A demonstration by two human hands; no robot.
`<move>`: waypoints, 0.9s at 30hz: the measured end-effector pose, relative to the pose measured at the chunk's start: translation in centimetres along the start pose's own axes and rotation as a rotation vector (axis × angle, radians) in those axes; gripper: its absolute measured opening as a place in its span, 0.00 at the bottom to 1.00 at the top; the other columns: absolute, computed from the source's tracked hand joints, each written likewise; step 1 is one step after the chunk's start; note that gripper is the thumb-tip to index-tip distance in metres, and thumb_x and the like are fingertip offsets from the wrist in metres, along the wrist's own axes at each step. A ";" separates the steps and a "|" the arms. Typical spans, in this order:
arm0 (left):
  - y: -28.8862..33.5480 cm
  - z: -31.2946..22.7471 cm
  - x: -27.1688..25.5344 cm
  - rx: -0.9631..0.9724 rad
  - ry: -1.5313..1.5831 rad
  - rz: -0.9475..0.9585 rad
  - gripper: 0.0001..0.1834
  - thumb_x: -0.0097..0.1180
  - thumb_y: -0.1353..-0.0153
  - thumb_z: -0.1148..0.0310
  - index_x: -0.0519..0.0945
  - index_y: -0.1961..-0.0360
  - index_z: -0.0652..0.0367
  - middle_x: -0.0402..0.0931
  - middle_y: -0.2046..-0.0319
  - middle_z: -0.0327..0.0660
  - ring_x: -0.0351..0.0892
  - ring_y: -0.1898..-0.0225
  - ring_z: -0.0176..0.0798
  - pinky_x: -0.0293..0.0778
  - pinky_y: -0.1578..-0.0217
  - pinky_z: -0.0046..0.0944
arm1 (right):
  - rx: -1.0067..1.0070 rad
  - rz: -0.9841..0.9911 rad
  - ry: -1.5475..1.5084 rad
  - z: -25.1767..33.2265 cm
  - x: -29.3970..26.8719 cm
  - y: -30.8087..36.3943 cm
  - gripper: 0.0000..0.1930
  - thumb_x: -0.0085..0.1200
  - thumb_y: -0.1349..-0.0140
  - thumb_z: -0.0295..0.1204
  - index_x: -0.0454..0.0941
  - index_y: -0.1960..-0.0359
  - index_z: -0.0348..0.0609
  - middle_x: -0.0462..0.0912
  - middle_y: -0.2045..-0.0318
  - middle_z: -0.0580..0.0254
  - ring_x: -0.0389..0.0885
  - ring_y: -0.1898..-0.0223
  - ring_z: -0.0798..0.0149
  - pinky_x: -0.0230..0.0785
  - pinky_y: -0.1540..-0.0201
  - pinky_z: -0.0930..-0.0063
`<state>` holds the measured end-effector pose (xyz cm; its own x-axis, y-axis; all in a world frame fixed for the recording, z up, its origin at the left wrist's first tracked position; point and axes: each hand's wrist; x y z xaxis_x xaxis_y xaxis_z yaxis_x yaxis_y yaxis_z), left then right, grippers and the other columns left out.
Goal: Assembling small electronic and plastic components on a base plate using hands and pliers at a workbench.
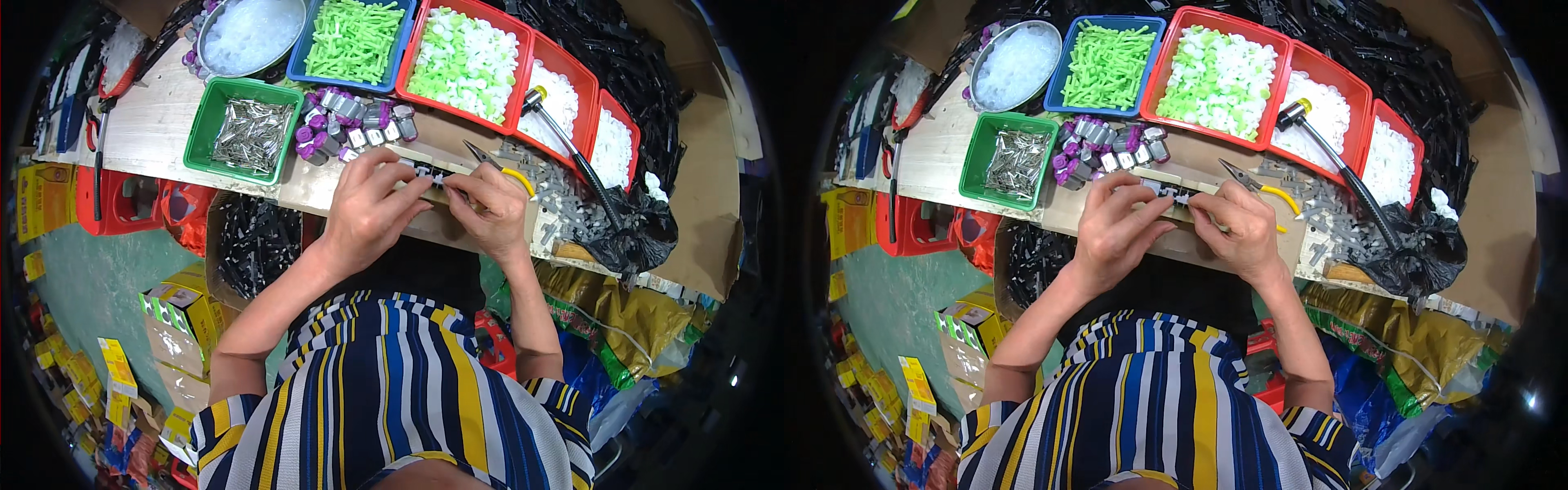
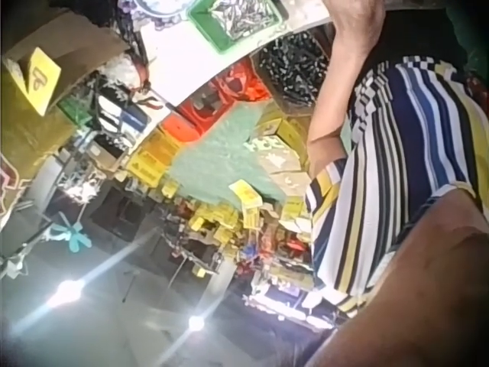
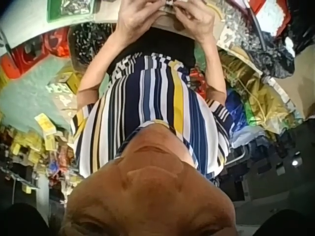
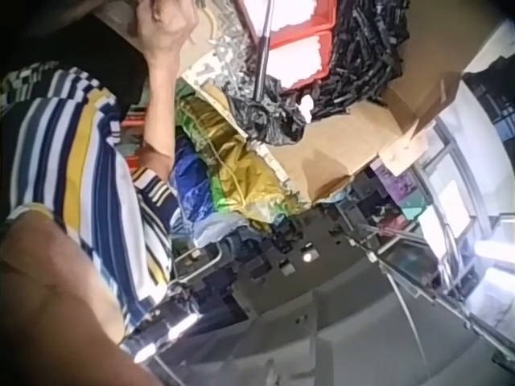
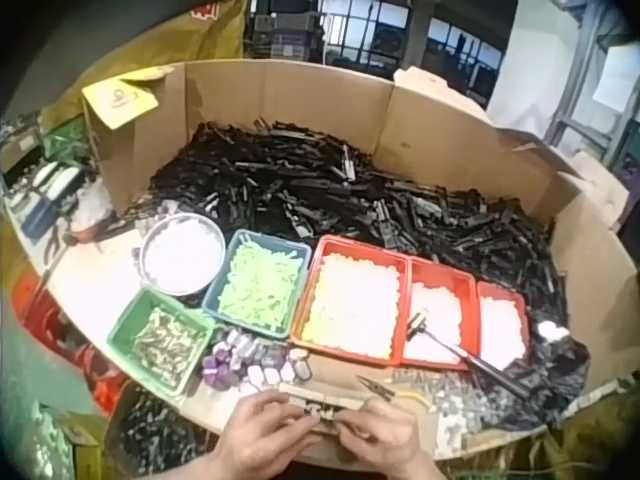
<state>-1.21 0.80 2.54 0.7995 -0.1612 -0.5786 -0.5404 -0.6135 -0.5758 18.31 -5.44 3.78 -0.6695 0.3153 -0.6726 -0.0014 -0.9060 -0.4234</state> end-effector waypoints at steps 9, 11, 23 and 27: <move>0.8 -0.1 0.5 0.040 -0.071 0.003 0.19 0.72 0.54 0.73 0.85 0.58 0.57 0.79 0.63 0.38 0.74 0.54 0.48 0.73 0.56 0.43 | 0.062 0.002 -0.026 -0.6 0.0 0.2 0.07 0.66 0.51 0.19 0.86 0.68 0.40 0.72 0.82 0.67 0.69 0.81 0.72 0.58 0.77 0.76; 0.9 0.0 0.6 0.045 -0.076 0.009 0.19 0.72 0.54 0.73 0.85 0.58 0.57 0.79 0.63 0.38 0.74 0.54 0.48 0.73 0.56 0.42 | 0.063 -0.002 -0.034 -0.6 -0.1 0.2 0.07 0.66 0.51 0.19 0.86 0.68 0.40 0.72 0.82 0.67 0.68 0.81 0.72 0.58 0.77 0.76; 1.3 0.5 1.6 0.088 -0.165 -0.003 0.19 0.71 0.53 0.72 0.85 0.57 0.55 0.78 0.62 0.37 0.74 0.54 0.47 0.71 0.56 0.42 | 0.008 0.006 0.018 -0.9 -0.5 0.0 0.07 0.65 0.51 0.19 0.86 0.68 0.41 0.73 0.81 0.65 0.71 0.81 0.70 0.59 0.77 0.75; 1.6 0.7 2.0 0.151 -0.205 0.023 0.18 0.65 0.51 0.71 0.84 0.56 0.55 0.77 0.58 0.38 0.73 0.52 0.46 0.69 0.56 0.42 | -0.020 0.077 0.046 -1.0 -0.6 -0.3 0.06 0.65 0.50 0.20 0.85 0.69 0.40 0.74 0.80 0.63 0.73 0.81 0.67 0.61 0.77 0.74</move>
<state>-0.71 0.05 0.06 0.7248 -0.0041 -0.6889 -0.6033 -0.4866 -0.6319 19.48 -5.06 3.73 -0.6321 0.2580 -0.7307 0.0641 -0.9223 -0.3810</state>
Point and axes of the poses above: each hand's wrist, its own y-axis away from the middle knuckle, its own x-axis out of the palm, z = x × y
